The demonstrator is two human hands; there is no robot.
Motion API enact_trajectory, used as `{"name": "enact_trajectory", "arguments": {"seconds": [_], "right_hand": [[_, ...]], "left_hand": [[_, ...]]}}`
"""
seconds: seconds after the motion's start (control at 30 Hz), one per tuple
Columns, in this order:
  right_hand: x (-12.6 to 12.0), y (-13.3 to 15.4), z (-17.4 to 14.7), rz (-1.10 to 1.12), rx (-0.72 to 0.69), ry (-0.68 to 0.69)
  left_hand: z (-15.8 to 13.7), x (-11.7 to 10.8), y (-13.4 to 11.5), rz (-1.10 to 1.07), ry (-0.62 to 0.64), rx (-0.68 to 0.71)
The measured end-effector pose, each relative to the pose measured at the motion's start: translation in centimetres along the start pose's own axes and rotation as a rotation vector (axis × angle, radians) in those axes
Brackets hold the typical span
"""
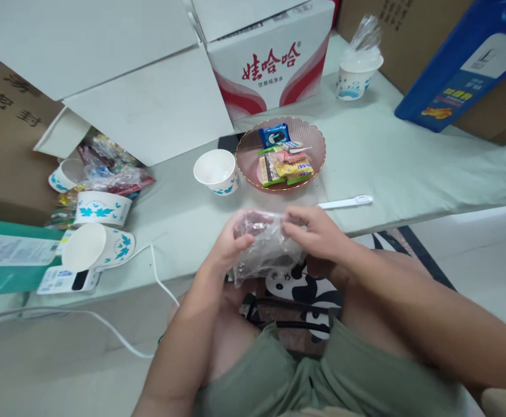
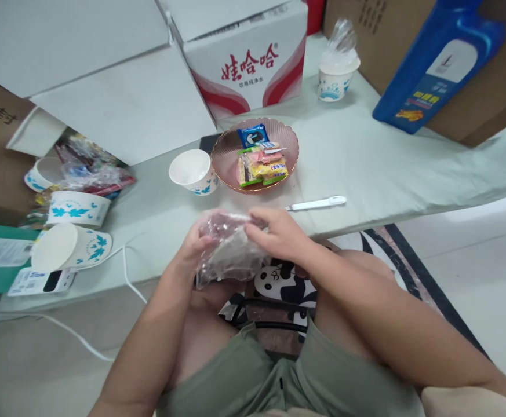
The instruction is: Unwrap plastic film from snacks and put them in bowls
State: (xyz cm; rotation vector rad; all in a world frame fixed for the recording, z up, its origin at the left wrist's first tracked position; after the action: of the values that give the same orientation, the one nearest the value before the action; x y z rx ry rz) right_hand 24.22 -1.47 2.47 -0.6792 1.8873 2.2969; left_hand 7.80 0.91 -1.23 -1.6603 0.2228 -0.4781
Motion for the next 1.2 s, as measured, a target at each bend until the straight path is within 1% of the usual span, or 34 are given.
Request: {"name": "enact_trajectory", "arguments": {"seconds": [0.03, 0.07, 0.1, 0.17, 0.23, 0.3, 0.33, 0.4, 0.47, 0.53, 0.63, 0.7, 0.73, 0.83, 0.9, 0.97, 1.03, 1.07, 1.1, 1.13, 1.17, 1.2], "right_hand": [[-0.2, -0.9, 0.4, 0.108, 0.105, -0.034], [-0.4, -1.8, 0.6, 0.214, 0.190, -0.086], [-0.7, -2.6, 0.8, 0.314, 0.256, -0.147], [-1.3, -4.0, 0.8, 0.479, 0.346, -0.280], [-1.6, -4.8, 0.6, 0.613, 0.386, -0.370], [-1.7, -5.0, 0.2, 0.736, 0.387, -0.400], [-1.5, -5.0, 0.1, 0.786, 0.384, -0.387], [-0.8, -4.6, 0.0, 0.826, 0.396, -0.297], [0.1, -4.1, 0.0, 0.795, 0.412, -0.173], [0.7, -3.8, -0.1, 0.738, 0.416, -0.102], [0.6, -3.8, -0.3, 0.626, 0.407, -0.128], [0.4, -3.8, -0.3, 0.572, 0.388, -0.133], [0.3, -3.7, -0.3, 0.580, 0.371, -0.133], [-0.4, -3.2, -0.2, 0.693, 0.320, -0.139], [-0.8, -2.8, -0.2, 0.728, 0.281, -0.107], [-1.0, -2.4, -0.2, 0.649, 0.244, -0.022], [-0.8, -2.4, -0.3, 0.424, 0.228, 0.060], [-0.9, -2.6, -0.3, 0.280, 0.234, 0.067], [-1.1, -2.9, -0.3, 0.155, 0.240, 0.038], [-1.4, -3.1, -0.3, 0.081, 0.241, -0.016], [-1.6, -3.3, -0.3, 0.069, 0.240, -0.080], [-1.8, -3.4, -0.3, 0.111, 0.240, -0.129]], "left_hand": [[0.3, 0.2, 0.9, -0.027, 0.024, -0.097], [0.6, 0.3, 1.5, -0.029, 0.024, -0.158], [0.9, 0.2, 1.9, -0.021, 0.004, -0.183], [1.5, -0.3, 2.0, -0.021, -0.078, -0.170], [1.7, -0.8, 1.8, -0.070, -0.162, -0.155], [1.7, -0.9, 1.7, -0.136, -0.209, -0.176], [1.7, -0.9, 1.7, -0.165, -0.215, -0.188], [1.6, -0.5, 1.5, -0.199, -0.200, -0.192], [1.5, -0.1, 1.4, -0.202, -0.163, -0.181], [1.3, 0.4, 1.5, -0.180, -0.110, -0.193], [1.1, 0.6, 1.9, -0.133, -0.045, -0.242], [1.1, 0.3, 1.9, -0.138, -0.044, -0.236], [1.1, 0.0, 1.7, -0.160, -0.056, -0.218], [1.2, -0.7, 1.1, -0.224, -0.064, -0.191], [1.3, -1.1, 0.7, -0.235, -0.049, -0.198], [1.5, -1.3, 0.6, -0.224, -0.034, -0.213], [1.7, -1.7, 0.6, -0.169, -0.041, -0.213], [1.7, -1.8, 0.6, -0.111, -0.045, -0.209], [1.7, -1.9, 0.6, -0.043, -0.047, -0.203], [1.7, -1.9, 0.7, 0.024, -0.040, -0.200], [1.7, -1.8, 0.8, 0.080, -0.019, -0.200], [1.6, -1.6, 1.0, 0.116, 0.014, -0.205]]}}
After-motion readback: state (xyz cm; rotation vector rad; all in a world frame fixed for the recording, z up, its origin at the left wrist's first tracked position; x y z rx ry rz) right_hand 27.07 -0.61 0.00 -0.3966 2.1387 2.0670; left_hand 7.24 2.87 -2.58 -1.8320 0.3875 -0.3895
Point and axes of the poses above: each hand's wrist, its own z-axis towards the middle knuckle, its own x-axis out of the palm, y = z × x, the point moved 7 cm from there along z, towards the middle knuckle, and after that the axes turned 1 degree about -x, right-handed, at the moved point
